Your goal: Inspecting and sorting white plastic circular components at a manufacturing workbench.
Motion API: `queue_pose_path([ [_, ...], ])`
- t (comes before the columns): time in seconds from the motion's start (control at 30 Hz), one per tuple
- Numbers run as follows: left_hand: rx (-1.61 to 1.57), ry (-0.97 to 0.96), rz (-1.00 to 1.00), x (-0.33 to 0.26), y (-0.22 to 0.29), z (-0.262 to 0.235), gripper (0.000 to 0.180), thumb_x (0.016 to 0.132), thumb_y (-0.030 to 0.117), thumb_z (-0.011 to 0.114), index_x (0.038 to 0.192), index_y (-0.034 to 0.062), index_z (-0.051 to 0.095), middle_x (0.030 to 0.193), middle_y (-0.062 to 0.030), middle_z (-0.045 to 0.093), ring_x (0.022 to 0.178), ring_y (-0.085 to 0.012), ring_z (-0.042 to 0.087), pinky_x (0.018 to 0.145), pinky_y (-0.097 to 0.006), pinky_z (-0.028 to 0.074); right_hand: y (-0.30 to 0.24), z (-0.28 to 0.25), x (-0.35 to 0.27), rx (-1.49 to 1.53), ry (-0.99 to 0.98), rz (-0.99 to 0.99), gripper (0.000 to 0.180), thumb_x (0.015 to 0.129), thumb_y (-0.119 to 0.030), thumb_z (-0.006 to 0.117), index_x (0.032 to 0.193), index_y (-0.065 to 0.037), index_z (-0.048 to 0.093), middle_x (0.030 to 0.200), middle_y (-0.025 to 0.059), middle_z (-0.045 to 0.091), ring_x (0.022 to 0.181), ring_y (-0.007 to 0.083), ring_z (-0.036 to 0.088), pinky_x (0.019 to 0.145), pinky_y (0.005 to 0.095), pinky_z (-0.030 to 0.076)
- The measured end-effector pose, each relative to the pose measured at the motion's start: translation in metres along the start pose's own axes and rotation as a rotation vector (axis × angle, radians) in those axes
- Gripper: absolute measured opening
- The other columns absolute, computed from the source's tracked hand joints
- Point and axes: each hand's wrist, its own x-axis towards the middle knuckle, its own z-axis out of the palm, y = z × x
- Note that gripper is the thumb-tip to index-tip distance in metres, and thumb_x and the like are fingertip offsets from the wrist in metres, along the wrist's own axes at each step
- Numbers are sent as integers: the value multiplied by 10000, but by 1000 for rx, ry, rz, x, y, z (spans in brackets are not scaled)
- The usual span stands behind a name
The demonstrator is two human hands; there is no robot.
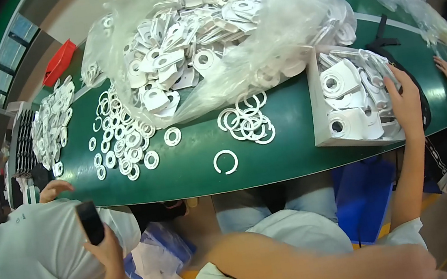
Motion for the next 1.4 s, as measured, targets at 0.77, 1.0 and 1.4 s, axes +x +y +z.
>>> queue_pose_path([
  [0.77, 231, 716, -379, -61, -175, -77, 170, 747, -6, 662, 912, 34, 653, 1019, -124, 638, 872, -302, 610, 709, -325, 496, 9, 0, 15, -15, -37, -56, 287, 943, -175, 549, 1120, 39, 617, 1076, 155, 638, 1017, 255, 590, 908, 310, 423],
  [1.0, 624, 578, -408, -59, -232, -67, 249, 729, 61, 734, 965, 55, 656, 1164, -169, 602, 1094, -357, 549, 948, -400, 428, -3, -1, 1, -133, 250, -307, 275, 947, -118, 515, 1159, 39, 590, 1153, 153, 616, 1073, 254, 576, 982, 301, 384],
  [1.4, 214, 628, 33, -43, -133, 5, 366, 608, -17, 802, 937, 49, 655, 1049, -137, 629, 923, -284, 626, 762, -338, 521, -161, 117, -138, 1468, -720, 343, 295, 955, -27, 460, 1223, 67, 541, 1077, 126, 646, 889, 188, 661, 783, 306, 551],
])
